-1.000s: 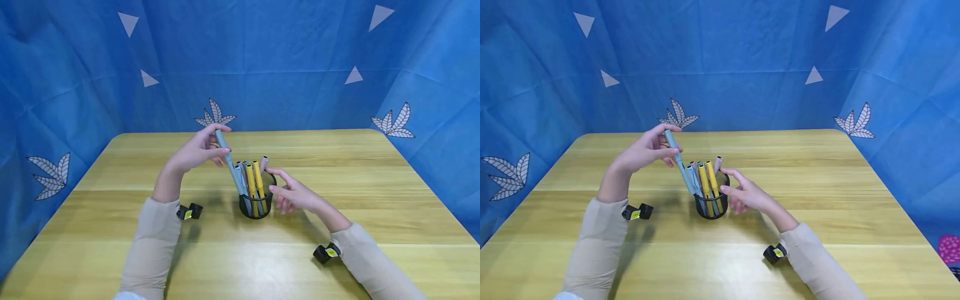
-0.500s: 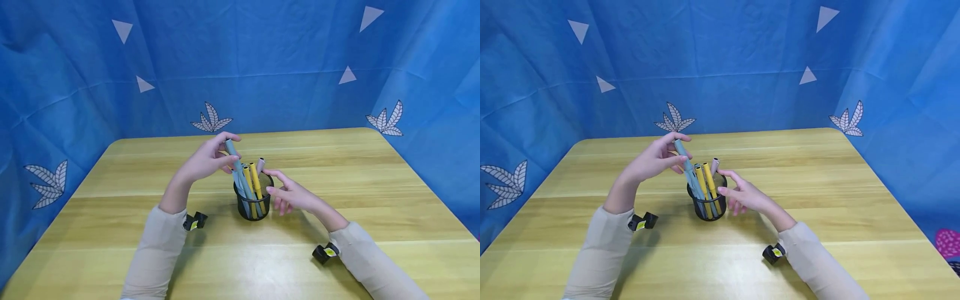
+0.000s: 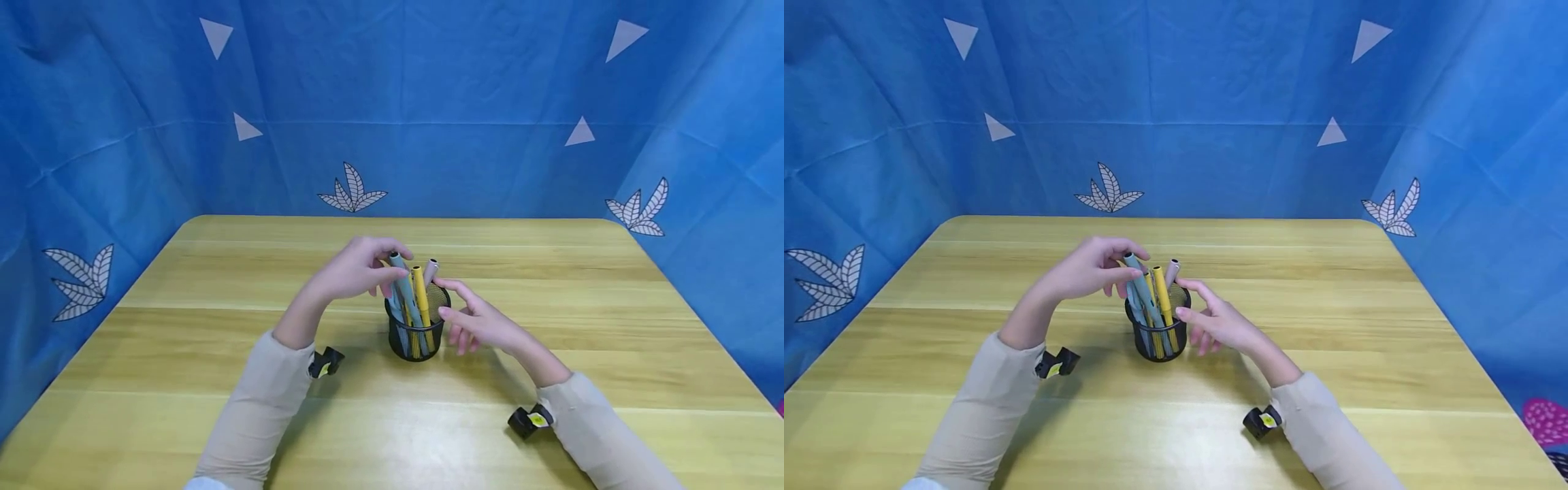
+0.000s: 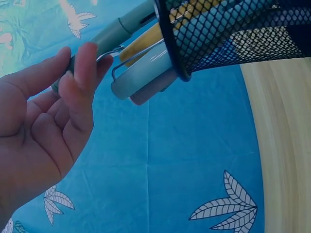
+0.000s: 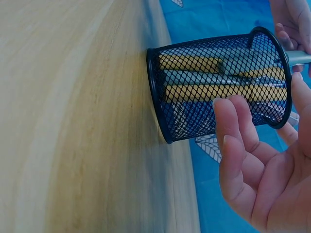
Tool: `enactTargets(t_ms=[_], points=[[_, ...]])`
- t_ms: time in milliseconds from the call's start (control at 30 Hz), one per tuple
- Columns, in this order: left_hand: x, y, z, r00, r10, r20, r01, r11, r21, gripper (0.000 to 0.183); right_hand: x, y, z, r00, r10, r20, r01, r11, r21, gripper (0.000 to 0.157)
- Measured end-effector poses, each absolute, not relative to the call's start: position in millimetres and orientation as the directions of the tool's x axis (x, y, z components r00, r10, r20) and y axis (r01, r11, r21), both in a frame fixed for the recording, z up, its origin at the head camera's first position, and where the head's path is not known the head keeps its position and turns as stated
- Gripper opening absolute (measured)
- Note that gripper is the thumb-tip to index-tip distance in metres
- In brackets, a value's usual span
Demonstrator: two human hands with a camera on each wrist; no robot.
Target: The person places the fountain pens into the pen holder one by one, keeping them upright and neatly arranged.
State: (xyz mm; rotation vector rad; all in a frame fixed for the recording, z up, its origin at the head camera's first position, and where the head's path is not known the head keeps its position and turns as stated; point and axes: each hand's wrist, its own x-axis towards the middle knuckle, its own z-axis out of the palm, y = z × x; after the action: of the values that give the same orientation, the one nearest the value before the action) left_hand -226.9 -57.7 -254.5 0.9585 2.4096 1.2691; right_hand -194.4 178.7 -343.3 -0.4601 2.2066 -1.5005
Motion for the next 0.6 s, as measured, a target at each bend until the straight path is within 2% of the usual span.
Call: enactTargets(t_ms=[300,600], points=[[-227.0,-55.6,-262.8,-0.736,0.667,0.117,0.516,0.441,0.734,0.016,-194.3,177.5,-346.1,-0.849,-0.507,-0.15,-0.048,0.356,-0.933,0.056],[-230.0,-50.9,-270.4,-0.747,0.649,0.144,0.549,0.481,0.683,0.019,-195.5,177.9,-347.0,-0.847,-0.515,-0.134,-0.062,0.345,-0.937,0.054]])
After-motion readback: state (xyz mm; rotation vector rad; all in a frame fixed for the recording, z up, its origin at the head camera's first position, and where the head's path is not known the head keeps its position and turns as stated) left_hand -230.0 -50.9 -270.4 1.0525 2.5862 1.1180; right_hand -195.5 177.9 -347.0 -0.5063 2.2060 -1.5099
